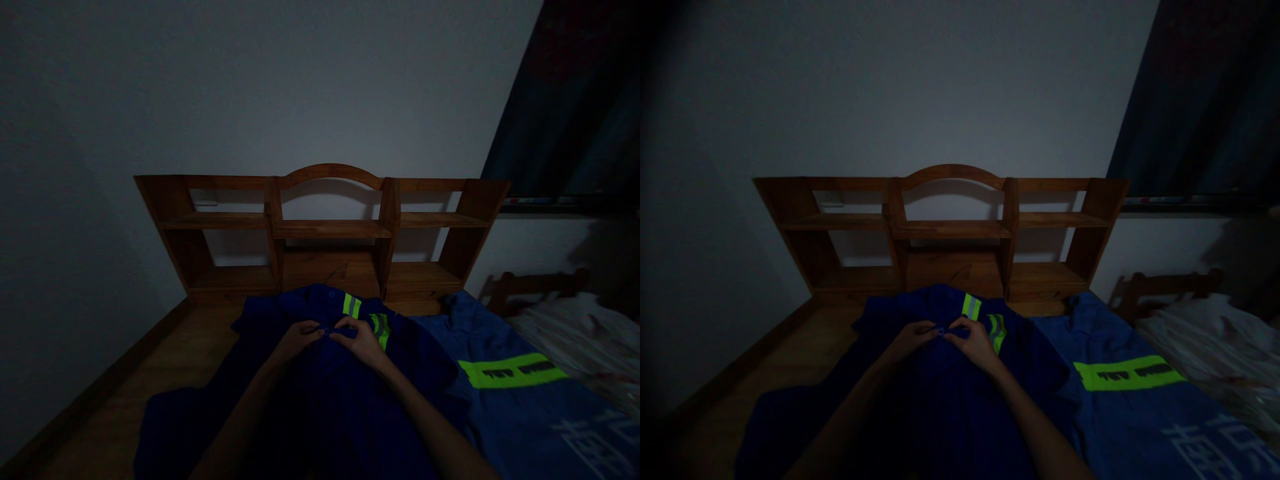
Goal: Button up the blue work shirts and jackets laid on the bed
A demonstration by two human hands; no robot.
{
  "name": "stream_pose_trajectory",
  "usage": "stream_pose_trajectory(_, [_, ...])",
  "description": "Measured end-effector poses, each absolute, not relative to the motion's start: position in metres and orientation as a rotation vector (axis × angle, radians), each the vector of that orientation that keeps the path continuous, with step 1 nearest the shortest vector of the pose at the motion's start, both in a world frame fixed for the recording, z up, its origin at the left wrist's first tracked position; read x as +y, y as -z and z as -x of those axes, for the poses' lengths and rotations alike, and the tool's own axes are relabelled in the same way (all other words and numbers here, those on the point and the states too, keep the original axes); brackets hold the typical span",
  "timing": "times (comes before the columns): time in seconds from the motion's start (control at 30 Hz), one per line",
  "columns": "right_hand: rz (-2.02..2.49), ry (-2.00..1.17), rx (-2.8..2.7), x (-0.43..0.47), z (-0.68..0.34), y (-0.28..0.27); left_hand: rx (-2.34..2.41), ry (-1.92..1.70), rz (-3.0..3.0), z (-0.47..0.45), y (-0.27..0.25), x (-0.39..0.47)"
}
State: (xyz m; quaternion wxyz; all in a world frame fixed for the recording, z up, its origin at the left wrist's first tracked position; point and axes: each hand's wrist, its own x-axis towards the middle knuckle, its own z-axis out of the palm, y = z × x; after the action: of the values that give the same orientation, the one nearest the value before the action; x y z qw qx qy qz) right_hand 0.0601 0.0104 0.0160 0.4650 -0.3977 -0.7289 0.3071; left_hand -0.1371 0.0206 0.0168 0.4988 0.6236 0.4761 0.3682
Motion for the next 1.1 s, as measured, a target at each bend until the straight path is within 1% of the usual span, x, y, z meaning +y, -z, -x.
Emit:
stream_pose_trajectory(0.17, [1.008,-0.748,-1.766,0.011,-0.060,-0.012,1.137,-0.901,-1.551,0.135,-0.012,0.020])
stream_pose_trajectory(0.4, [0.972,-0.817,-1.806,0.010,-0.061,-0.012,1.192,-1.119,-1.741,0.128,0.001,0.023])
stream_pose_trajectory(0.53, [0.952,-0.843,-1.811,0.009,-0.062,-0.016,1.112,-1.068,-1.723,0.129,-0.004,0.022])
stream_pose_trajectory(0.73, [0.961,-0.816,-1.780,0.008,-0.061,-0.017,1.012,-0.978,-1.510,0.135,-0.016,0.018])
stream_pose_trajectory(1.1, [0.922,-0.817,-1.804,0.006,-0.063,-0.019,1.045,-1.011,-1.463,0.133,-0.012,0.018])
